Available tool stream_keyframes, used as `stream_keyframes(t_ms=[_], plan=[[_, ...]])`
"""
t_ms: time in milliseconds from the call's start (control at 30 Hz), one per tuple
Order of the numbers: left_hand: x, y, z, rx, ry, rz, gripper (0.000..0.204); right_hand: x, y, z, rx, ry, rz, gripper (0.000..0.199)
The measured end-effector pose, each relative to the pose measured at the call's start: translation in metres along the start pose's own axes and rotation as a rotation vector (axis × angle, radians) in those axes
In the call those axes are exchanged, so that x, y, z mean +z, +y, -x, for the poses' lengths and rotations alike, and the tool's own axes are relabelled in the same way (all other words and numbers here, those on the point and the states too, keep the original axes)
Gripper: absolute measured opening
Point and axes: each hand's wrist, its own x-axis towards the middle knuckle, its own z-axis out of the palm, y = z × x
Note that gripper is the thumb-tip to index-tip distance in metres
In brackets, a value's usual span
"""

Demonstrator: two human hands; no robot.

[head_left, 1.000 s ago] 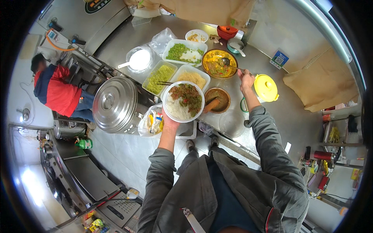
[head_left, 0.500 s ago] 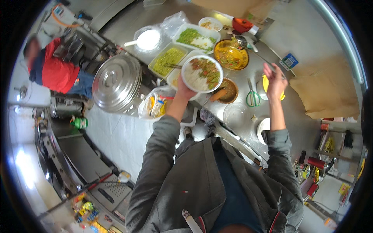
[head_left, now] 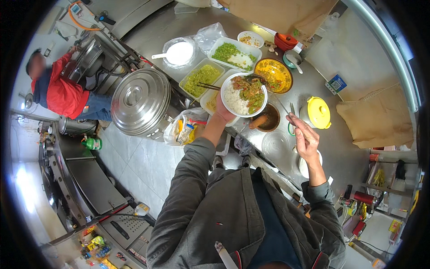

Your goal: The person scoops rice from a large steamer into disposable bowls, then adds a meat sauce, chopped green onions, and shredded toppings using a ladle and chopsticks. The person repeats the process for a second bowl and places the finished bowls on the counter.

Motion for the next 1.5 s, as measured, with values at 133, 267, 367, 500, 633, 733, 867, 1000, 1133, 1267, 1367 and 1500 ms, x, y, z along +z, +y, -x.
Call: stream_keyframes(t_ms=[133,267,367,500,633,733,867,1000,1133,1267,1367,1500], plan=[[0.009,0.005,0.002,0.106,-0.073,-0.288,0.058,-0.007,-0.002,0.004,-0.022,0.023,0.006,0.024],[-0.007,0.015,-0.002,-0.138,-0.073,0.336,0.053,-0.013,-0.012,-0.011,-0.143,-0.226,0.136,0.026],[-0.013,0.018,-0.002,-0.158,-0.077,0.377,0.057,-0.024,-0.018,-0.006,-0.125,-0.333,0.198,0.029],[-0.012,0.022,0.0,-0.176,-0.165,0.433,0.055,-0.033,-0.024,0.002,-0.151,-0.285,0.264,0.03],[-0.008,0.023,0.001,-0.186,-0.049,0.399,0.058,-0.028,-0.021,0.0,-0.142,-0.263,0.183,0.027],[-0.007,0.021,0.003,-0.176,-0.082,0.426,0.057,-0.032,-0.017,0.003,-0.125,-0.23,0.2,0.023],[-0.005,0.02,0.017,-0.118,-0.1,0.395,0.054,-0.026,0.011,-0.005,0.075,0.114,0.213,0.029],[-0.01,0.011,0.047,0.017,-0.054,0.325,0.052,0.023,0.135,-0.033,0.556,0.681,-0.66,0.038],[-0.002,0.009,0.062,0.088,0.394,0.251,0.055,0.034,0.292,-0.025,0.961,1.081,-1.206,0.028],[-0.02,0.023,0.103,0.158,0.537,0.278,0.067,0.075,0.311,-0.021,1.011,1.047,-1.385,0.046],[-0.031,0.03,0.13,0.245,0.564,0.303,0.067,0.092,0.314,-0.018,1.023,0.935,-1.216,0.044],[-0.033,0.003,0.128,0.307,0.551,0.223,0.067,0.072,0.377,0.036,0.834,0.346,-1.399,0.042]])
